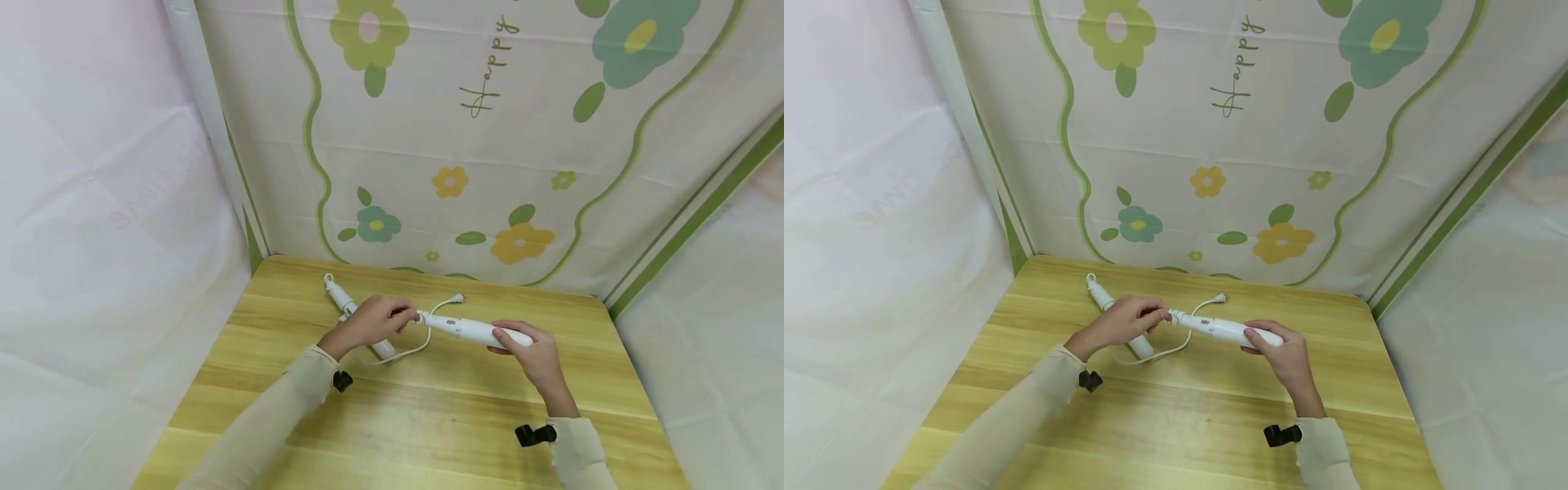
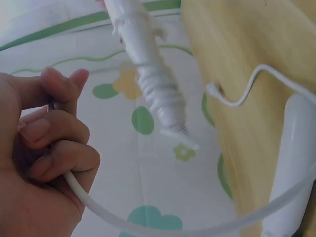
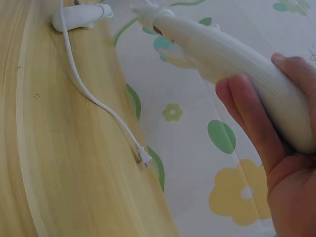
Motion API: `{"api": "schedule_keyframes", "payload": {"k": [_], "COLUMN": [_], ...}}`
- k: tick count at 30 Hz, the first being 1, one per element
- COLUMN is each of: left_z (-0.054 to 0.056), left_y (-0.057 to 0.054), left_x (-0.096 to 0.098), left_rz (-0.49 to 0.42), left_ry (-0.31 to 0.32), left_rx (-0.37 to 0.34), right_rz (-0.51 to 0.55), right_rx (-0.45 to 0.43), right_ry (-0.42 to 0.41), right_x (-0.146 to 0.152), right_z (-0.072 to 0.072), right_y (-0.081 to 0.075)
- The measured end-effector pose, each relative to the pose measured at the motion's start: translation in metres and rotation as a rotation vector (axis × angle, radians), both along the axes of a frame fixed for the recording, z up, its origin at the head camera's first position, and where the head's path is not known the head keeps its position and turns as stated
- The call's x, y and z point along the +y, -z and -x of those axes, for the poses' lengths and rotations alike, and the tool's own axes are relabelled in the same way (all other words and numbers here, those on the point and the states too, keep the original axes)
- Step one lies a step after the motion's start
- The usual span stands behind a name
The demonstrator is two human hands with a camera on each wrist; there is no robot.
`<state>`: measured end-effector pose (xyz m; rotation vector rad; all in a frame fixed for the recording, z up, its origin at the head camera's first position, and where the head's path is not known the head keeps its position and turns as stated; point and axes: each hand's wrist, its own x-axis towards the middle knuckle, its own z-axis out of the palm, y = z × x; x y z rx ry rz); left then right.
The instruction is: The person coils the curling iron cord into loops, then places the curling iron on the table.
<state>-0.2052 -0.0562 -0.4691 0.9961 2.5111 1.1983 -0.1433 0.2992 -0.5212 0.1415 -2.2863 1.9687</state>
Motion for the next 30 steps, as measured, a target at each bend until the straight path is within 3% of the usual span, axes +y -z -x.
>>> {"api": "schedule_keyframes", "payload": {"k": [5,11,15,22,25,27,30], "left_z": [0.01,0.018,0.019,0.018,0.016,0.013,0.008], "left_y": [-0.006,-0.004,-0.001,0.01,0.014,0.017,0.02], "left_x": [-0.005,-0.006,-0.005,0.0,0.002,0.004,0.007], "left_rz": [0.059,0.037,0.007,-0.098,-0.181,-0.22,-0.23], "left_ry": [-0.005,-0.01,0.013,0.094,0.155,0.186,0.172], "left_rx": [0.089,0.13,0.079,-0.088,-0.109,-0.109,-0.195], "right_rz": [-0.032,0.054,0.147,0.399,0.473,0.512,0.533], "right_rx": [-0.007,0.032,0.084,0.139,0.136,0.135,0.137], "right_ry": [-0.112,-0.215,-0.261,-0.374,-0.35,-0.292,-0.194], "right_x": [0.0,0.007,0.01,0.013,0.012,0.01,0.009], "right_z": [-0.004,-0.01,-0.011,-0.011,-0.011,-0.01,-0.01], "right_y": [-0.004,-0.011,-0.013,-0.013,-0.014,-0.014,-0.015]}}
